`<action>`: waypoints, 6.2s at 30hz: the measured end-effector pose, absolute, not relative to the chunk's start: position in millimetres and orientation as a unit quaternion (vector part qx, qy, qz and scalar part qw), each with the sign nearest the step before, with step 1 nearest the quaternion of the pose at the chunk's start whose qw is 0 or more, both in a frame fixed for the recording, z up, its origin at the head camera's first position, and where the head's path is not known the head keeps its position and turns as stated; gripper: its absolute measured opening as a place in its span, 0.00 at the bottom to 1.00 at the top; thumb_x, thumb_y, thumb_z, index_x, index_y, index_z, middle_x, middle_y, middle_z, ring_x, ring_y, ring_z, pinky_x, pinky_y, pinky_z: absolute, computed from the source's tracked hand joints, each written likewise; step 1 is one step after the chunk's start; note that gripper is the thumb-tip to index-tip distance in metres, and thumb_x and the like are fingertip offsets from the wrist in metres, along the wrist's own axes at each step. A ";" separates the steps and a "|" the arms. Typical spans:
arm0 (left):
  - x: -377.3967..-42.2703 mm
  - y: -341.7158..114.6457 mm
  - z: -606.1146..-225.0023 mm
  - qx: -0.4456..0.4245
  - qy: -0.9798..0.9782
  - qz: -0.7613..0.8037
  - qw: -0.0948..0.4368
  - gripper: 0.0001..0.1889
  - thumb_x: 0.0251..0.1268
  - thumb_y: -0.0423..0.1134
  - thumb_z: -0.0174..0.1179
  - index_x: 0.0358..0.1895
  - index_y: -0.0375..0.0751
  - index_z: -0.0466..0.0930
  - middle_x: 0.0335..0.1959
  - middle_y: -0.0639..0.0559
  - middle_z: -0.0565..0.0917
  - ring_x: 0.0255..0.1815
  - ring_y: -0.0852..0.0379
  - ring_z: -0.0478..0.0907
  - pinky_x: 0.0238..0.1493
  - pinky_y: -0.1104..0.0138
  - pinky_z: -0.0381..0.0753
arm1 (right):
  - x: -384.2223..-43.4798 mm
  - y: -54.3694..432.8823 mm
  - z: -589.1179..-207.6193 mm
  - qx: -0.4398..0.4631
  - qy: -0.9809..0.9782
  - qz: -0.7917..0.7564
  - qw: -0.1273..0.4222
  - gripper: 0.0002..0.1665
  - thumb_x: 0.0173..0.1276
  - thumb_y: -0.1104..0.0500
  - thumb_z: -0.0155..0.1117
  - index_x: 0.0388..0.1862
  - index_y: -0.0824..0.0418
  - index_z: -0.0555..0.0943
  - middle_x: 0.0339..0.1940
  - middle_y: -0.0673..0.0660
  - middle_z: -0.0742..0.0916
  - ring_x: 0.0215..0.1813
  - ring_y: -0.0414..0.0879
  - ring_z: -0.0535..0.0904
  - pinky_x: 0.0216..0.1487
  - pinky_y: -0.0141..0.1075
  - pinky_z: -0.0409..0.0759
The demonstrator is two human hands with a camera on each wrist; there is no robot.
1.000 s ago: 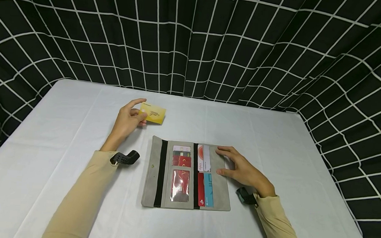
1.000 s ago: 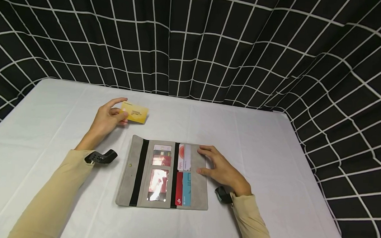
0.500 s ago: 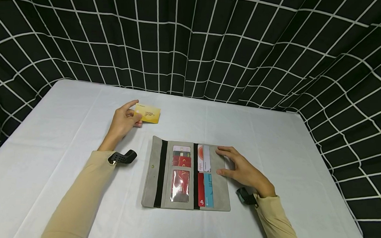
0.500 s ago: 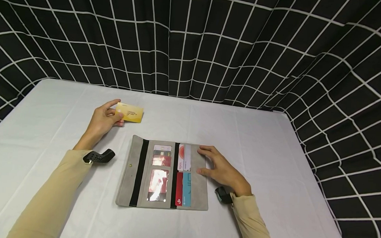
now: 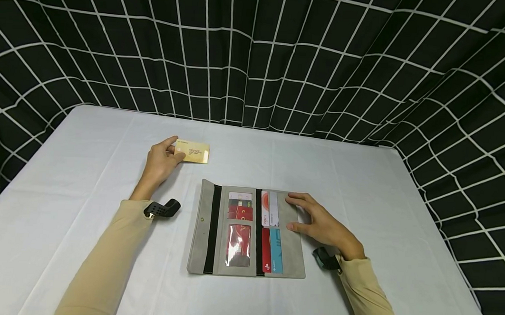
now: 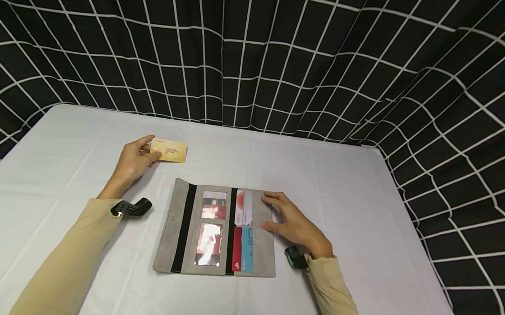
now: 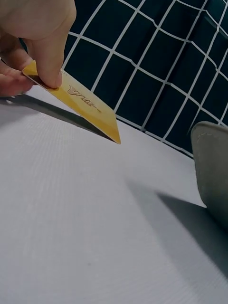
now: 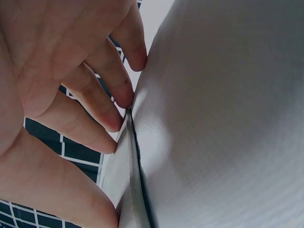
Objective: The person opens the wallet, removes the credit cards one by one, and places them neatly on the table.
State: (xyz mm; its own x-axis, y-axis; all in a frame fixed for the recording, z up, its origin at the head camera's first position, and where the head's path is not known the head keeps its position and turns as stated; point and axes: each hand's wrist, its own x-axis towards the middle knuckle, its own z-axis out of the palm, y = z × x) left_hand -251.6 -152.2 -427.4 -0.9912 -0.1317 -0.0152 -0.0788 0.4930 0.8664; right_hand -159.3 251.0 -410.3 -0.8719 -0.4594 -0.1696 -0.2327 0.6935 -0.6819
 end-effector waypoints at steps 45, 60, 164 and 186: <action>-242.6 -139.7 -404.0 -0.022 -0.854 -0.520 0.016 0.23 0.67 0.36 0.62 0.64 0.37 0.76 0.58 0.37 0.81 0.56 0.42 0.78 0.48 0.66 0.74 | -159.2 251.2 -409.5 -0.194 0.904 -0.343 0.168 0.42 0.64 0.57 0.72 0.74 0.66 0.66 0.77 0.62 0.64 0.77 0.62 0.58 0.74 0.62 0.58; -236.1 -121.5 -389.9 -0.086 -0.850 -0.519 -0.045 0.22 0.67 0.36 0.63 0.63 0.38 0.76 0.55 0.39 0.82 0.51 0.46 0.80 0.45 0.70 0.75 | -160.5 251.8 -410.5 -0.195 0.903 -0.341 0.170 0.43 0.63 0.57 0.72 0.74 0.66 0.65 0.77 0.61 0.64 0.77 0.61 0.58 0.75 0.61 0.58; -214.4 -61.9 -420.0 -0.215 -0.883 -0.396 -0.135 0.06 0.68 0.36 0.61 0.38 0.35 0.83 0.22 0.55 0.73 0.25 0.61 0.66 0.32 0.69 0.66 | -160.2 252.1 -410.6 -0.194 0.905 -0.340 0.168 0.43 0.63 0.56 0.72 0.74 0.65 0.66 0.77 0.61 0.64 0.76 0.60 0.60 0.74 0.61 0.59; -211.8 -61.0 -416.8 -0.190 -0.890 -0.399 -0.117 0.08 0.71 0.36 0.59 0.44 0.35 0.83 0.30 0.49 0.80 0.33 0.58 0.71 0.39 0.67 0.70 | -160.1 251.9 -410.6 -0.196 0.905 -0.337 0.169 0.42 0.64 0.56 0.71 0.74 0.65 0.66 0.77 0.62 0.64 0.76 0.60 0.60 0.74 0.60 0.60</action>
State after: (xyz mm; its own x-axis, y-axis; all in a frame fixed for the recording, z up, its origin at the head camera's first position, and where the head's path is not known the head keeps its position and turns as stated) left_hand -211.8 -61.0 -416.8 -0.9005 0.4309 -0.0578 0.2436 0.6101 0.7539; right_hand -160.1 251.9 -410.6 -0.8664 -0.4684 -0.1730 -0.2408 0.6955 -0.6770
